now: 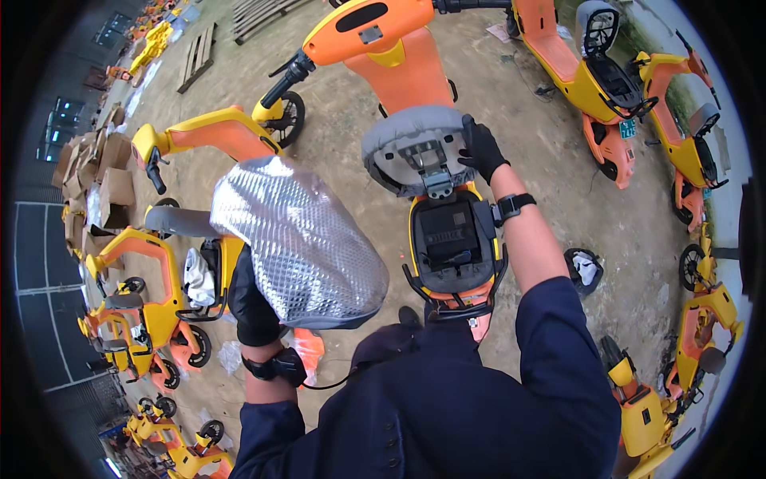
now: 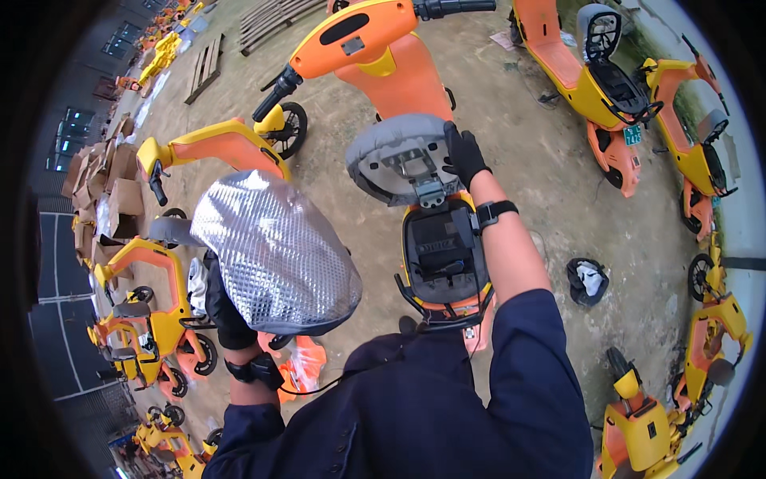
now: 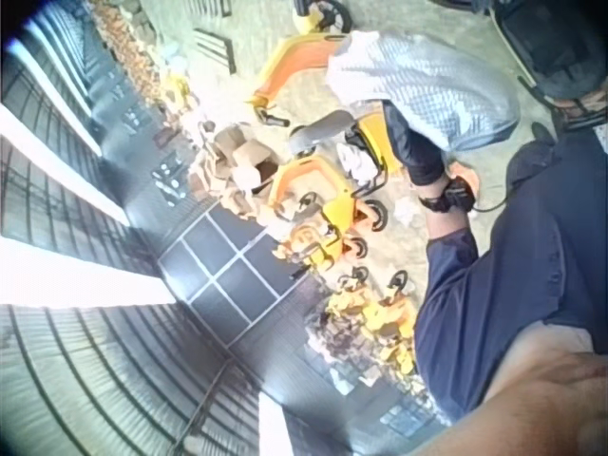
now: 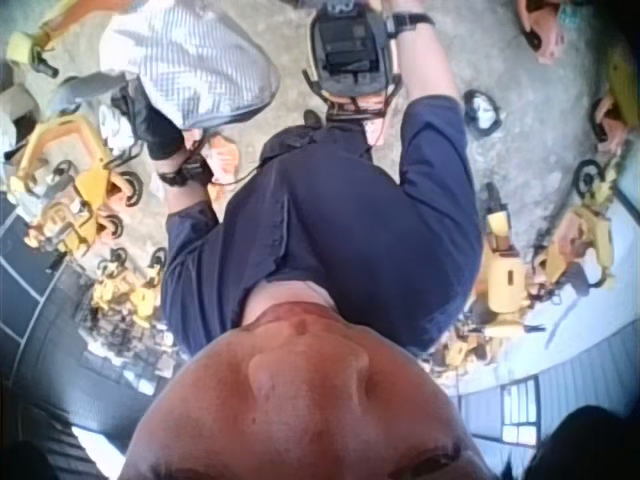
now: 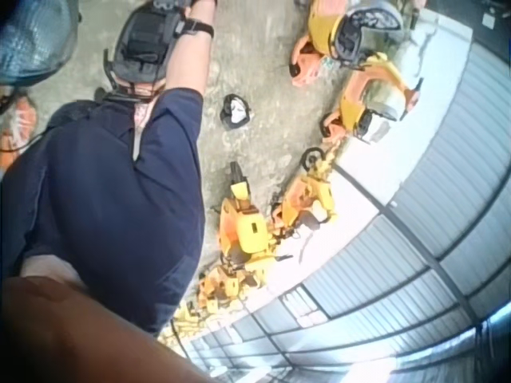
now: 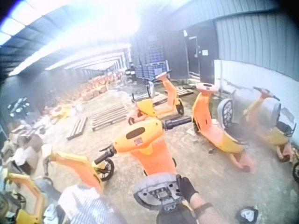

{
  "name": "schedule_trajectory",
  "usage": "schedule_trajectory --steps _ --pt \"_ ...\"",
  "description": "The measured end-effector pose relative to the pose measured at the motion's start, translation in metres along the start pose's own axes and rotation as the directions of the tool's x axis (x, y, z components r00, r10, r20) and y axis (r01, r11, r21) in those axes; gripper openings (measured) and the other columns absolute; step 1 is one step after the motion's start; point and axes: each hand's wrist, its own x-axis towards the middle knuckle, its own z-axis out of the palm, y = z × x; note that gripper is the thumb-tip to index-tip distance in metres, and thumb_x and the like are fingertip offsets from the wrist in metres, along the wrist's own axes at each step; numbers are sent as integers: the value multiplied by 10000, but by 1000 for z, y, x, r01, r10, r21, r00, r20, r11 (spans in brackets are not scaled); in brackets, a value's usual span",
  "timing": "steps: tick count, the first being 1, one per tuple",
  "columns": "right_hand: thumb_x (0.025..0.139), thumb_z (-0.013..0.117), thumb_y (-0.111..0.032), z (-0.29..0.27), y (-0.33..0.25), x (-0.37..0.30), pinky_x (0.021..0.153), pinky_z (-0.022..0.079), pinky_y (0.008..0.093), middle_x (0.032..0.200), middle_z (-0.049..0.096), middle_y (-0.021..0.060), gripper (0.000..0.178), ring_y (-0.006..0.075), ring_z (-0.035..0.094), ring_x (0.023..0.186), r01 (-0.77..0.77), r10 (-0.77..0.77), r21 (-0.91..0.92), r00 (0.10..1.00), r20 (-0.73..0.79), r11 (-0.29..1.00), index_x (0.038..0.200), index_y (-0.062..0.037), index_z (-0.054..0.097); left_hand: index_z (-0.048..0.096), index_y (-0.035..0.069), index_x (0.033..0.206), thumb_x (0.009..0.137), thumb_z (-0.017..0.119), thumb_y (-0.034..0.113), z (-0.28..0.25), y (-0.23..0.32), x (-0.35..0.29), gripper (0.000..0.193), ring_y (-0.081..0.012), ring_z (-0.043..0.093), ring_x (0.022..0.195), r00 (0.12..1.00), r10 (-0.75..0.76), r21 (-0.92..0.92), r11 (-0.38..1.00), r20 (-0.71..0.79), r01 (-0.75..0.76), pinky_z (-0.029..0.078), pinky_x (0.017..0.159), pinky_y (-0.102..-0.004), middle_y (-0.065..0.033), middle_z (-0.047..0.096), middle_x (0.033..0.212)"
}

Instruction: The person removes a silver cover from a scooter seat, lifts the seat to reveal the battery compartment, and touches the internal components before replacing the silver cover.

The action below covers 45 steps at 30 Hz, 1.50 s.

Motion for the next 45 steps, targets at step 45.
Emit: schedule_trajectory --steps 45 --pt "715 696 -143 -44 22 56 658 489 254 795 579 44 379 155 566 692 476 -466 -26 869 166 879 1046 -19 557 417 41 1202 876 437 182 3 -195 196 356 -221 493 1009 781 -571 -550 578 255 603 449 822 -366 -149 512 1114"
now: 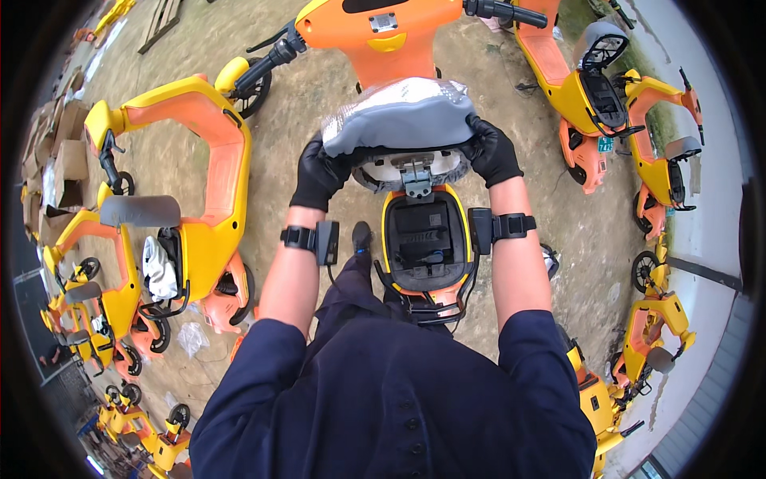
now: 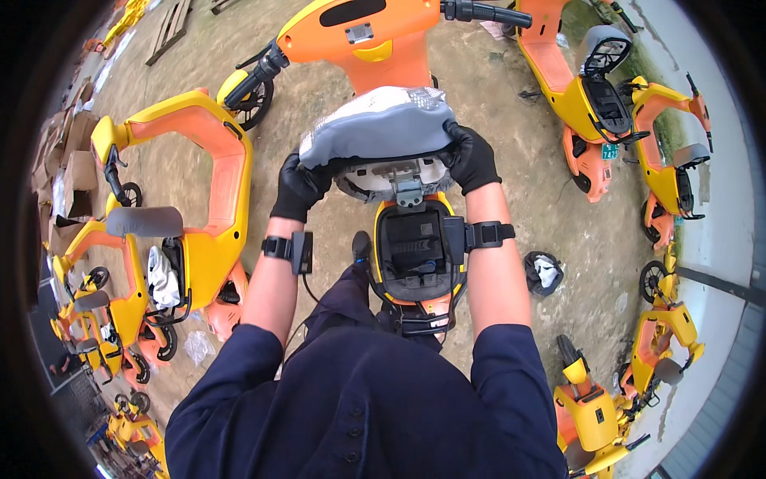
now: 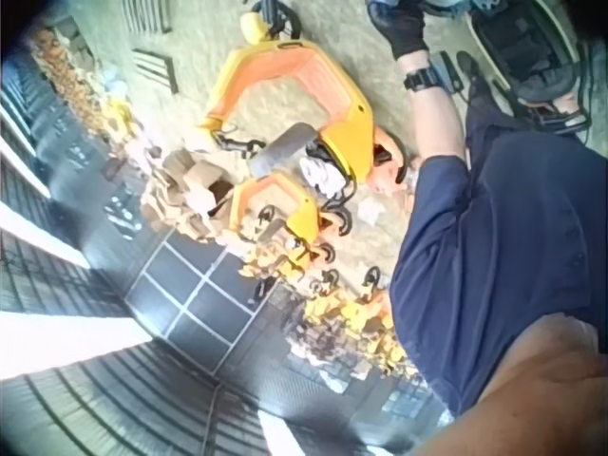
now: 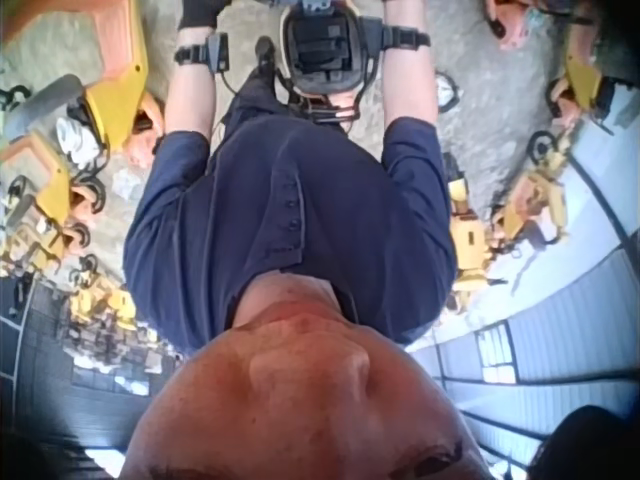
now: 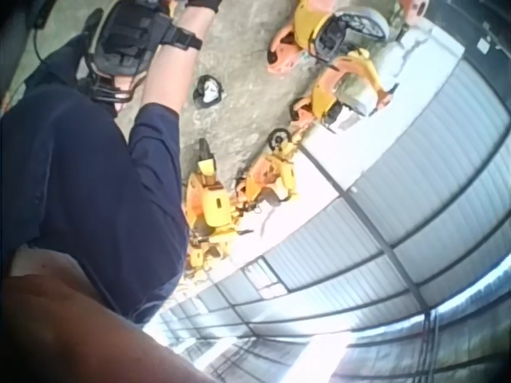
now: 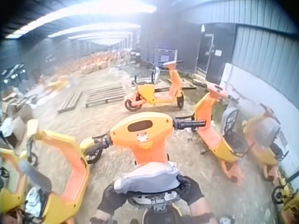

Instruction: The person removes a silver cover from a scooter seat, lifts the seat to reveal the battery compartment, and touches the internal components before replacing the silver cover.

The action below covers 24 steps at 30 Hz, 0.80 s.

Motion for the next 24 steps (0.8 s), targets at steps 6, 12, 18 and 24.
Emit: schedule_trajectory --steps 6,12,18,24 --pt "795 589 -176 44 -65 -6 701 504 331 892 599 107 323 237 595 780 -213 189 471 977 99 856 1076 -25 541 307 64 1299 895 444 225 31 -6 -37 457 -261 460 1106 861 502 447 753 83 -482 416 911 -420 -133 403 1250" --pt "876 441 -137 43 -87 -37 728 534 372 1043 554 145 249 303 578 900 -278 256 937 941 222 211 1092 -17 471 443 19 1154 852 529 206 32 11 -28 366 -225 558 908 822 555 368 796 -124 -482 482 778 -302 -78 567 934" --pt "881 447 -131 6 -50 -37 693 545 360 964 576 162 294 253 600 869 -238 219 936 958 183 258 1126 31 437 464 -22 1115 832 387 56 -50 23 -8 303 -128 548 528 949 278 429 847 146 -314 420 383 -182 -88 591 779" --pt "854 501 -93 -12 -52 -51 577 532 246 878 606 102 244 167 608 725 -363 337 908 899 281 211 1074 12 514 516 -27 1061 824 408 14 -16 13 -29 264 -82 543 570 952 294 840 492 86 -228 380 399 -149 -63 606 892"
